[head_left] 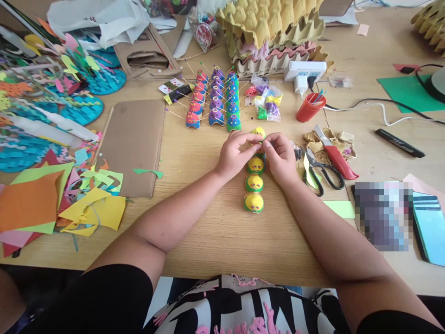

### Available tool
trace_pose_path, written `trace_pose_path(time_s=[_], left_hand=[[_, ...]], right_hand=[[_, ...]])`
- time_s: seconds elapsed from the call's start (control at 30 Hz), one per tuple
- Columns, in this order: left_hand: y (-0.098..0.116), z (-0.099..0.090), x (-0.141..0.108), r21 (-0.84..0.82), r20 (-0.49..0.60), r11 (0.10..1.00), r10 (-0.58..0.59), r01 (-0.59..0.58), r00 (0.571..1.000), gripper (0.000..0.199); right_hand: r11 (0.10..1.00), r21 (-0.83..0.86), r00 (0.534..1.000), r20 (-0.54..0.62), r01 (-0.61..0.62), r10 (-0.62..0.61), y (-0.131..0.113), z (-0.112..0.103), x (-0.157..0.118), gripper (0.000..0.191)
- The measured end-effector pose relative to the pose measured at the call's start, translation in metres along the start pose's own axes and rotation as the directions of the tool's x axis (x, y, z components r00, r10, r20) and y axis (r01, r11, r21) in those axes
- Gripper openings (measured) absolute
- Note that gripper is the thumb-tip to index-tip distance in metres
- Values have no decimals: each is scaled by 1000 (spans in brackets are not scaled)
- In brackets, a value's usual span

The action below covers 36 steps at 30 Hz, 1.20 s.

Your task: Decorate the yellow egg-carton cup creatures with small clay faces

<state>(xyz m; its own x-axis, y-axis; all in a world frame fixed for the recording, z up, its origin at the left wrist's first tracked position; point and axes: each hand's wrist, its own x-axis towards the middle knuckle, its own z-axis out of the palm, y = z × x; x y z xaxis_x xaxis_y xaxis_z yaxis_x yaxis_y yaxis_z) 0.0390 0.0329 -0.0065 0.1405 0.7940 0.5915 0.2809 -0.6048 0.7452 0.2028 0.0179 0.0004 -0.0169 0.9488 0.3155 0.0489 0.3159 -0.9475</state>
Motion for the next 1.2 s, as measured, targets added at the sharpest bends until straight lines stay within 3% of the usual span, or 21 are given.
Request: trace_pose_path(time_s=[0.27, 0.67, 0.83, 1.2], left_hand=[[-1, 1, 0, -43, -18, 998, 36, -37, 999, 12], [-2, 2, 0, -44, -38, 999, 26, -28, 999, 28], [1, 0, -1, -54, 24, 999, 5, -3, 1000, 28], [-2, 1, -1, -50, 25, 997, 64, -63, 998, 18]], right_hand=[[998, -62, 1000, 8, 25, -25, -4, -1, -1, 58], [992, -120, 1000, -6, 23, -24, -13, 0, -2, 66], [990, -140, 999, 1, 32, -32, -16, -1, -2, 68], [993, -115, 1000, 16, 20, -19, -18, 0, -2, 70]])
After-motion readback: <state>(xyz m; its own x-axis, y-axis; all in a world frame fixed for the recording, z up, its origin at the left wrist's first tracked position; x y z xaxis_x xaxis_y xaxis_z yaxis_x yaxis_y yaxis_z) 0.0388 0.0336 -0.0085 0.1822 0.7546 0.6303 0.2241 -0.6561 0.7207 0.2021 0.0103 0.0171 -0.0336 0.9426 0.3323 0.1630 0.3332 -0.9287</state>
